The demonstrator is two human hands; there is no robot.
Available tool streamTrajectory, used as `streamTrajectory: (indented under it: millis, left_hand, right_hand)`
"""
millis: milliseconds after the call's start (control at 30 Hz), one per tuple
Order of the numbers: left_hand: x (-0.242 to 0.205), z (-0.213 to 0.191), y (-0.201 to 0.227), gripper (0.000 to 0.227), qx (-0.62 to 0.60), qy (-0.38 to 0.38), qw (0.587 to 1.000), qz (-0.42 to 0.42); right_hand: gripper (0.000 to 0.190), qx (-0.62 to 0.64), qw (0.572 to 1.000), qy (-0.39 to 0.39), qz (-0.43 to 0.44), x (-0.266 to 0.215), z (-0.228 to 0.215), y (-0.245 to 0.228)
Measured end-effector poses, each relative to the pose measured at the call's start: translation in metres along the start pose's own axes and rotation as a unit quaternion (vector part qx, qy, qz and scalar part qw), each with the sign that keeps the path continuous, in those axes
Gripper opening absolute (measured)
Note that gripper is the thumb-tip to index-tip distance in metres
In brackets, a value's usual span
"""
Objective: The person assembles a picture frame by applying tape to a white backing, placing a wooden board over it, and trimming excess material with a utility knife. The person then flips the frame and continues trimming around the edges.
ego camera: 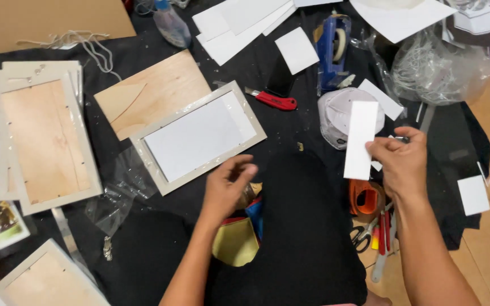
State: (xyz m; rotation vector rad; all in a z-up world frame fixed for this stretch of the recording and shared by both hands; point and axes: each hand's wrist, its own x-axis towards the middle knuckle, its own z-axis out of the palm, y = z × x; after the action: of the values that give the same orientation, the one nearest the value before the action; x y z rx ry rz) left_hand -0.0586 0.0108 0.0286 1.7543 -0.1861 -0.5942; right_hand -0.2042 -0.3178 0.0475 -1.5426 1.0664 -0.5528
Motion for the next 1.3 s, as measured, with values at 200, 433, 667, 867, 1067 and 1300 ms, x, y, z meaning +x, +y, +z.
streamTrajectory:
  millis: [200, 433, 667, 867, 1067, 1300]
  left_hand:
    - [-0.021, 0.03, 0.013, 0.039, -0.118, -0.085, 0.987, -0.065]
    - [-0.029, -0.007, 0.002, 0.011, -0.096, 0.046, 0.977, 0.183]
    - [-0.036, -0.057, 0.006, 0.025, 0.185, 0.323, 0.768, 0.521]
    - [-0.037, -0.067, 0.007, 0.029, 0.176, 0.348, 0.765, 0.512]
    - [-0.036, -0.072, 0.001, 0.026, 0.164, 0.35, 0.768, 0.51]
    - [-0.031, -0.078, -0.003, 0.017, 0.103, 0.313, 0.813, 0.479]
  right_hand:
    - [0.059, -0.026, 0.989, -0.147, 0.02, -0.09, 0.082, -0.057]
    - [0.058, 0.028, 0.937, -0.319, -0.141, -0.123, 0.135, -0.057]
    - [0.048, 0.077, 0.88, -0.354, -0.308, -0.147, 0.161, -0.054]
    - [0.045, 0.088, 0.857, -0.36, -0.358, -0.152, 0.174, -0.065]
    - [0.046, 0.093, 0.853, -0.363, -0.364, -0.155, 0.182, -0.069]
    - [0.058, 0.055, 0.858, -0.381, -0.339, -0.156, 0.189, -0.074]
